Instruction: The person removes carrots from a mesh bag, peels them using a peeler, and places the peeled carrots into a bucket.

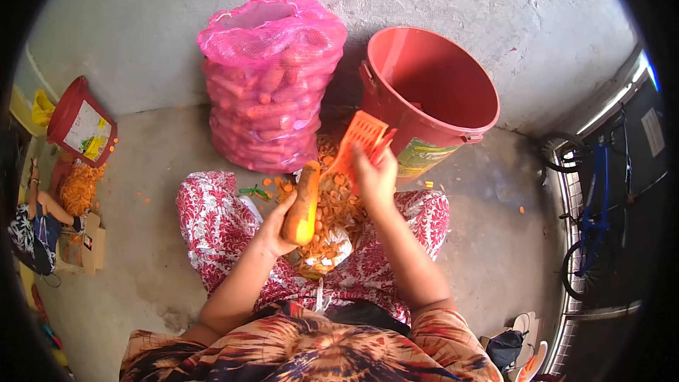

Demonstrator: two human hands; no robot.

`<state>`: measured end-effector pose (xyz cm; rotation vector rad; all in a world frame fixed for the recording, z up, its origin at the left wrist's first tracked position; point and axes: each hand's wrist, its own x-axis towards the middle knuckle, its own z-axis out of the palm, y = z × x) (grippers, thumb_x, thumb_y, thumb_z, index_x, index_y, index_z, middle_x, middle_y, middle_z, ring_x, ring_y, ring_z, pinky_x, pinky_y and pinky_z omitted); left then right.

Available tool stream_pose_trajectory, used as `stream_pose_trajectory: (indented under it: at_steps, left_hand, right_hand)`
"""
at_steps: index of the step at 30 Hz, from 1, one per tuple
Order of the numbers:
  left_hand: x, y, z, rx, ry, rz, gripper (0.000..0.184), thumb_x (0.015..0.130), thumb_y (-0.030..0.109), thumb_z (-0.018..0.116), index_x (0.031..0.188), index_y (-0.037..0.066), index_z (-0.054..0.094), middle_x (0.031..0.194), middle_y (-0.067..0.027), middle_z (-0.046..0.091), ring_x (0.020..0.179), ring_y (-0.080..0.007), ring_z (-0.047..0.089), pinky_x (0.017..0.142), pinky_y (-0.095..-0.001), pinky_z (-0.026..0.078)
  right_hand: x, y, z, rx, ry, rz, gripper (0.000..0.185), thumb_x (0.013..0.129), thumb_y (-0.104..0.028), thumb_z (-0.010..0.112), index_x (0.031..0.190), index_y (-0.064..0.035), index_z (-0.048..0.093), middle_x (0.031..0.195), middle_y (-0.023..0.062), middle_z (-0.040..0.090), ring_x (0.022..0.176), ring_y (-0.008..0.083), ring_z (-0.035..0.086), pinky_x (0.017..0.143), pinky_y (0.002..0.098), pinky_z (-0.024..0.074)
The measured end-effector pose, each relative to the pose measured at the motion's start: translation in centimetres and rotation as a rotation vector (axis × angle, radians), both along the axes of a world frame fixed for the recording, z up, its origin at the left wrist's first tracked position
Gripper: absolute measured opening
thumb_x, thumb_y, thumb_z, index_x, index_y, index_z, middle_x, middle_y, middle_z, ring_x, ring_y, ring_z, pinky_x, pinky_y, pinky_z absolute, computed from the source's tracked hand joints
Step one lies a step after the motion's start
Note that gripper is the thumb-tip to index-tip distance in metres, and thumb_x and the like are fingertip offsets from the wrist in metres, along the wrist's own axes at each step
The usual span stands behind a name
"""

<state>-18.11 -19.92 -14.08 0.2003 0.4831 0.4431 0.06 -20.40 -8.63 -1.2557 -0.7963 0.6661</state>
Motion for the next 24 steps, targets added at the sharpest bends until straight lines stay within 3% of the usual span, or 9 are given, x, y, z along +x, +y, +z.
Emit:
stream_pose_trajectory:
  at_steps: [4, 6, 8, 12, 13, 14, 17, 20, 24]
  left_hand:
    - [0.7, 0.1, 0.1, 0.058, -0.169, -0.010, 0.041, 0.082, 0.044, 0.045, 0.100, 0.008, 0.051, 0.084, -0.0072, 0.058, 0.074, -0.0216, 0.057, 0.060, -0.0372, 0.049]
    - [1.1, 0.2, -0.4, 0.021, -0.211, -0.012, 0.040, 0.082, 0.043, 0.045, 0.101, 0.008, 0.052, 0.085, -0.0065, 0.059, 0.074, -0.0201, 0.058, 0.060, -0.0364, 0.048]
    - [1.4, 0.2, -0.5, 0.026, -0.214, 0.000, 0.040, 0.082, 0.043, 0.045, 0.101, 0.008, 0.052, 0.085, -0.0062, 0.059, 0.073, -0.0190, 0.058, 0.059, -0.0354, 0.048]
    - [1.3, -0.3, -0.4, 0.028, -0.160, -0.061, 0.041, 0.081, 0.044, 0.046, 0.101, 0.008, 0.052, 0.084, -0.0073, 0.059, 0.070, -0.0185, 0.058, 0.057, -0.0334, 0.048]
    - [1.1, -0.5, -0.6, 0.004, -0.150, -0.103, 0.042, 0.081, 0.044, 0.046, 0.101, 0.008, 0.052, 0.083, -0.0077, 0.059, 0.070, -0.0187, 0.058, 0.057, -0.0330, 0.048]
    - [0.9, -0.6, -0.7, 0.002, -0.185, -0.140, 0.042, 0.083, 0.042, 0.044, 0.103, 0.006, 0.050, 0.084, -0.0091, 0.059, 0.070, -0.0198, 0.058, 0.059, -0.0338, 0.048]
    - [0.1, -1.7, -0.5, 0.028, -0.175, -0.222, 0.044, 0.085, 0.039, 0.040, 0.110, 0.002, 0.044, 0.087, -0.0137, 0.056, 0.075, -0.0220, 0.056, 0.067, -0.0359, 0.047]
    - [0.1, -2.7, 0.4, 0.006, -0.124, -0.190, 0.045, 0.082, 0.045, 0.045, 0.103, 0.006, 0.049, 0.084, -0.0108, 0.057, 0.072, -0.0235, 0.057, 0.060, -0.0353, 0.048]
    - [-0.2, -0.9, 0.4, -0.016, -0.108, -0.137, 0.042, 0.083, 0.041, 0.044, 0.106, 0.006, 0.047, 0.087, -0.0113, 0.057, 0.076, -0.0270, 0.057, 0.061, -0.0397, 0.049]
  right_hand:
    - [-3.8, -2.4, 0.7, -0.022, 0.106, 0.135, 0.016, 0.081, -0.012, 0.055, 0.091, -0.0003, 0.055, 0.072, 0.0012, 0.056, 0.061, 0.0064, 0.051, 0.054, 0.0202, 0.0419]
    - [-5.2, -3.2, 0.6, -0.059, 0.030, 0.120, 0.013, 0.080, -0.010, 0.056, 0.089, 0.0002, 0.055, 0.073, 0.0016, 0.058, 0.062, 0.0064, 0.051, 0.057, 0.0212, 0.0430]
    - [-5.7, -3.7, 0.3, -0.065, -0.252, 0.114, 0.012, 0.080, -0.010, 0.056, 0.086, 0.0006, 0.056, 0.069, 0.0010, 0.058, 0.061, 0.0059, 0.051, 0.056, 0.0218, 0.0426]
    - [-5.4, -4.0, -0.7, -0.017, -0.357, 0.045, 0.010, 0.079, -0.008, 0.056, 0.084, 0.0004, 0.057, 0.067, 0.0010, 0.057, 0.060, 0.0058, 0.050, 0.055, 0.0221, 0.0424]
    - [-4.7, -3.5, -1.3, 0.028, -0.407, -0.032, 0.010, 0.078, -0.009, 0.058, 0.083, -0.0006, 0.055, 0.065, 0.0053, 0.057, 0.059, 0.0071, 0.050, 0.055, 0.0247, 0.0436]
    - [-3.1, -2.2, -3.7, 0.135, -0.398, -0.147, 0.008, 0.078, -0.009, 0.057, 0.080, -0.0016, 0.054, 0.061, 0.0030, 0.053, 0.056, 0.0069, 0.047, 0.051, 0.0235, 0.0410]
    - [2.2, 1.0, -1.7, 0.118, -0.214, -0.380, 0.007, 0.083, -0.008, 0.051, 0.085, -0.0013, 0.051, 0.072, 0.0015, 0.054, 0.060, 0.0068, 0.048, 0.053, 0.0214, 0.0407]
    - [4.8, 2.2, -0.8, 0.227, -0.139, -0.468, 0.012, 0.084, -0.012, 0.051, 0.087, -0.0006, 0.051, 0.072, 0.0016, 0.055, 0.061, 0.0058, 0.049, 0.054, 0.0209, 0.0417]
    - [0.3, -0.9, 0.9, 0.037, -0.039, -0.129, 0.010, 0.082, -0.012, 0.053, 0.077, -0.0040, 0.051, 0.060, -0.0015, 0.050, 0.046, 0.0038, 0.043, 0.041, 0.0176, 0.0346]
